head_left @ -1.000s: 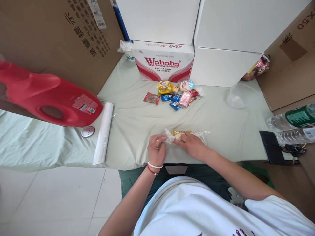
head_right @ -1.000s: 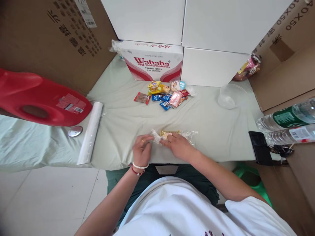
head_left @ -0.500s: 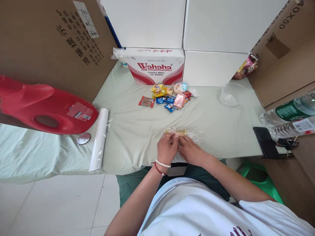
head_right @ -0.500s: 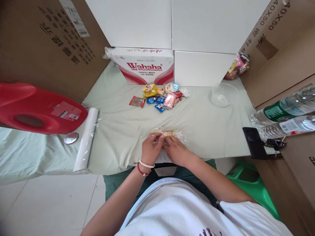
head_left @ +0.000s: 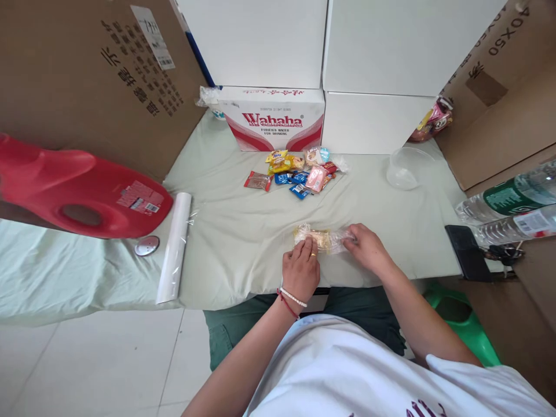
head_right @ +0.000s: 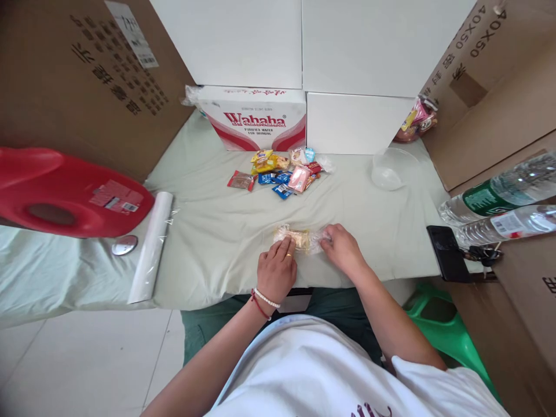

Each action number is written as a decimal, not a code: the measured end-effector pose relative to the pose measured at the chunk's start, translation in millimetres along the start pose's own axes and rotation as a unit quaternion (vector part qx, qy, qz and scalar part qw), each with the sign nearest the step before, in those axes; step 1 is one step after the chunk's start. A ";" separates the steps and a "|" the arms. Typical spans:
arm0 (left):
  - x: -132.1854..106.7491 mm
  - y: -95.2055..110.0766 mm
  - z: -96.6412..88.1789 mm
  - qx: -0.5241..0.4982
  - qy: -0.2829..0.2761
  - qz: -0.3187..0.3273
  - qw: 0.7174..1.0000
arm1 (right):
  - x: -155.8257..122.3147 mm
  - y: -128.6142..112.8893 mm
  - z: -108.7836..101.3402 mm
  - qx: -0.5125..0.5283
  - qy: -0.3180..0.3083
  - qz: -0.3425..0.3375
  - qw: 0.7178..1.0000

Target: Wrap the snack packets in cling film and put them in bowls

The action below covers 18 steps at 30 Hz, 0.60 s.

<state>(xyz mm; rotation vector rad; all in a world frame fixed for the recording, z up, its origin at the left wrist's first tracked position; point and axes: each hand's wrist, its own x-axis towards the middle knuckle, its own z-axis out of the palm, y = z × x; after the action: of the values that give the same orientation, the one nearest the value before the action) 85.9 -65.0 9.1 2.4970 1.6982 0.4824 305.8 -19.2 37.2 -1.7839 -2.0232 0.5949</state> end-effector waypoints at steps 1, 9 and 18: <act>-0.1 -0.2 0.7 0.002 0.002 0.003 1.000 | 5.1 -9.2 -3.7 0.018 -0.005 0.006 1.000; -3.3 -3.0 1.5 0.001 0.001 0.045 0.999 | 55.3 -112.3 28.9 -0.145 -0.148 -0.064 0.976; -46.6 -63.8 -23.0 -0.060 0.081 0.059 0.993 | 37.4 -113.1 60.8 -0.201 -0.079 -0.119 0.969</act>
<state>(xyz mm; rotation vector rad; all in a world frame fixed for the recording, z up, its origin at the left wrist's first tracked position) 6.4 -85.9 5.5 2.5419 1.5265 0.7945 174.1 1.9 47.7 -1.7027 -2.5692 0.2741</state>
